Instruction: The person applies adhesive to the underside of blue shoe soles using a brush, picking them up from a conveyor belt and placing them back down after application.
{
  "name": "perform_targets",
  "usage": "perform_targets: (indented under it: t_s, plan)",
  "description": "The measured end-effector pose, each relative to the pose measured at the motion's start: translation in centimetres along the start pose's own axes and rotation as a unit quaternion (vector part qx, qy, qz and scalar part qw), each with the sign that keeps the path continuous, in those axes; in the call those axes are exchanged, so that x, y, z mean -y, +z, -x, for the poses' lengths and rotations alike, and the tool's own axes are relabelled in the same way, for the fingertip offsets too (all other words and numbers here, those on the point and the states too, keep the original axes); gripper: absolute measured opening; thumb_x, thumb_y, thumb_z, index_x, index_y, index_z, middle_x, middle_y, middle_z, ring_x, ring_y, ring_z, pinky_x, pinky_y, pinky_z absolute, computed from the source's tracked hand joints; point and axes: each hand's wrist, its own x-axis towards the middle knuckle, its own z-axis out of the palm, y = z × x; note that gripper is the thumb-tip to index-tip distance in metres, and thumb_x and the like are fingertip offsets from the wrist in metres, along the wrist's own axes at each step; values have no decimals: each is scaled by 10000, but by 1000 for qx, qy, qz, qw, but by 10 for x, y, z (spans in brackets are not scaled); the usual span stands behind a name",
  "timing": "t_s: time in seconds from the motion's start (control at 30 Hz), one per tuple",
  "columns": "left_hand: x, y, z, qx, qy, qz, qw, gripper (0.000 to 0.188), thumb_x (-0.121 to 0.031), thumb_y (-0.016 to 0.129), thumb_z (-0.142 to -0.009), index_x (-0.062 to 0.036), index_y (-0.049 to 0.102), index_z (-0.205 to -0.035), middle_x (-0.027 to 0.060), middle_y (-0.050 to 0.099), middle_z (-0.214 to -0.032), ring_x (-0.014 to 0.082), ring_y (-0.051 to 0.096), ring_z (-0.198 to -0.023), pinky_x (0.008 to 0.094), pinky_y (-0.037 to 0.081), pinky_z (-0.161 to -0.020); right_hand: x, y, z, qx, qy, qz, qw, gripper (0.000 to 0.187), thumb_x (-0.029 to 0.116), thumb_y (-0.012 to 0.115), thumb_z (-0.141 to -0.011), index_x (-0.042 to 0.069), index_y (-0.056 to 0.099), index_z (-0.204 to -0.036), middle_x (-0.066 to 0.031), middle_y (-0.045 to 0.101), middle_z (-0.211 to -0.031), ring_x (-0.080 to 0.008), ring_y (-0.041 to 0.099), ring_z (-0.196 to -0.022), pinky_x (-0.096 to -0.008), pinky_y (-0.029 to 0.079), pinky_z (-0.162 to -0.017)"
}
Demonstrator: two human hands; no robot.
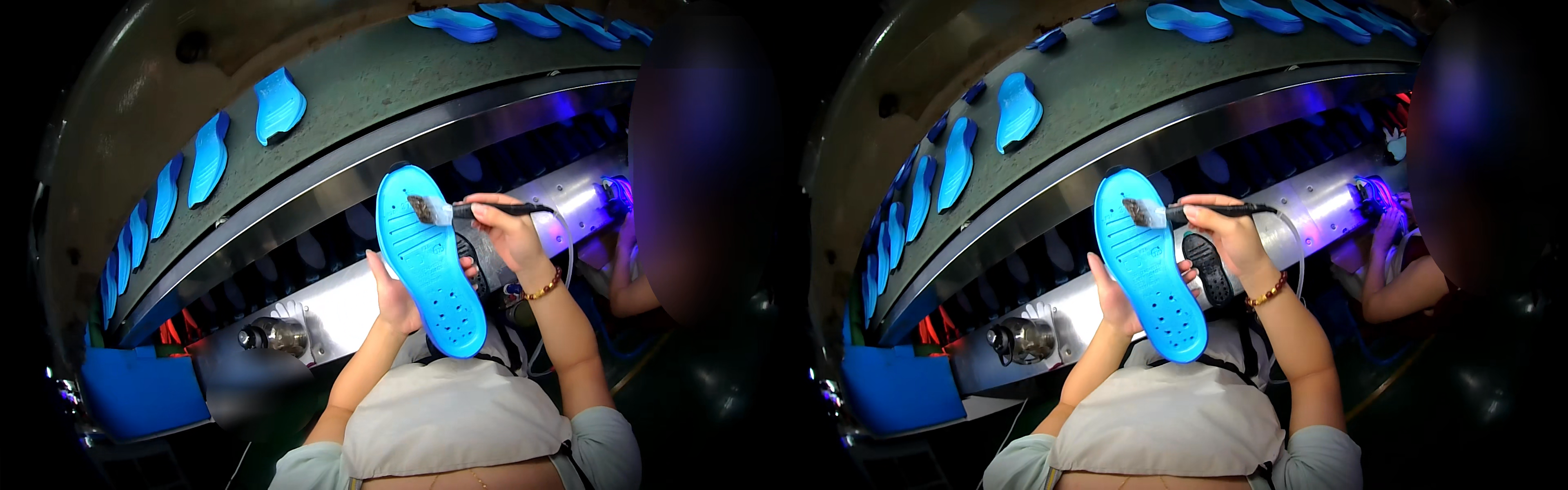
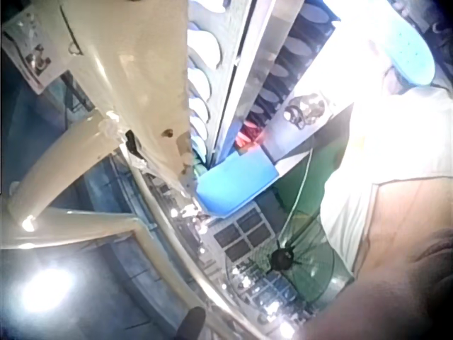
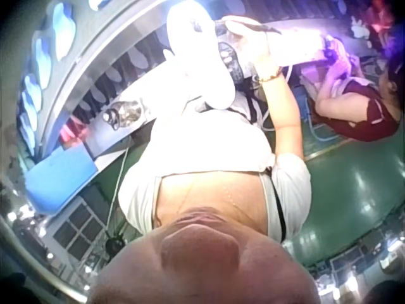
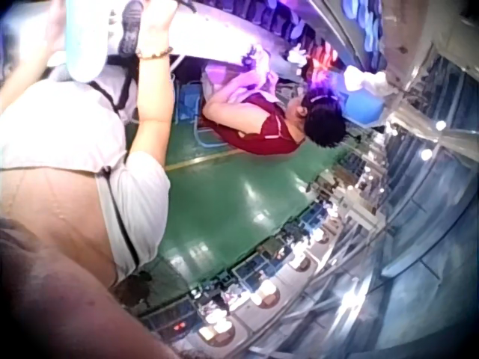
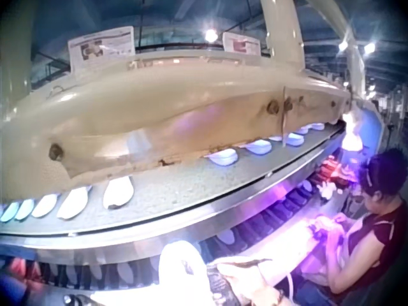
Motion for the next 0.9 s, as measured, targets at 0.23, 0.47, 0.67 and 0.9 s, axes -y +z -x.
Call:
perform_targets:
  t_s: [0.23, 0.47, 0.67, 0.9]
  plan:
    - [19, -30, -20, -105, 132, -45, 985, 847, -731, 126, -760, -81, 364, -1249, 155, 506, -1120, 290, 519, -993, 431, 398, -892, -12, 32, -19, 22, -126, 288, 949, 190, 75, 627, -752, -4, 628, -924, -69, 638, -831, -118, 598, -777, -230, 472, -705]
    - [-9, -42, -2, -142, 161, -80, 973, 890, -752, 138, -739, -48, 369, -1232, 200, 528, -1058, 319, 543, -928, 439, 435, -836, -10, 31, 57, 196, -177, 507, 820, 142, 122, 629, -679, 45, 642, -797, -120, 599, -673, -252, 582, -612, -316, 456, -568]
    - [2, -5, 1, -55, 64, -23, 996, 945, -779, 102, -706, -33, 366, -1223, 222, 537, -994, 346, 550, -908, 484, 441, -818, 26, 22, 35, 161, -109, 328, 924, 158, 50, 633, -723, -13, 639, -867, -109, 644, -780, -130, 609, -689, -236, 488, -626]
    - [0, 11, -6, -206, 122, -65, 969, 846, -735, 161, -756, -99, 352, -1282, 119, 465, -1214, 258, 494, -1052, 403, 404, -902, 36, 34, 37, 331, -115, 366, 862, 203, 16, 655, -694, -12, 642, -894, -107, 636, -798, -133, 594, -719, -234, 461, -644]
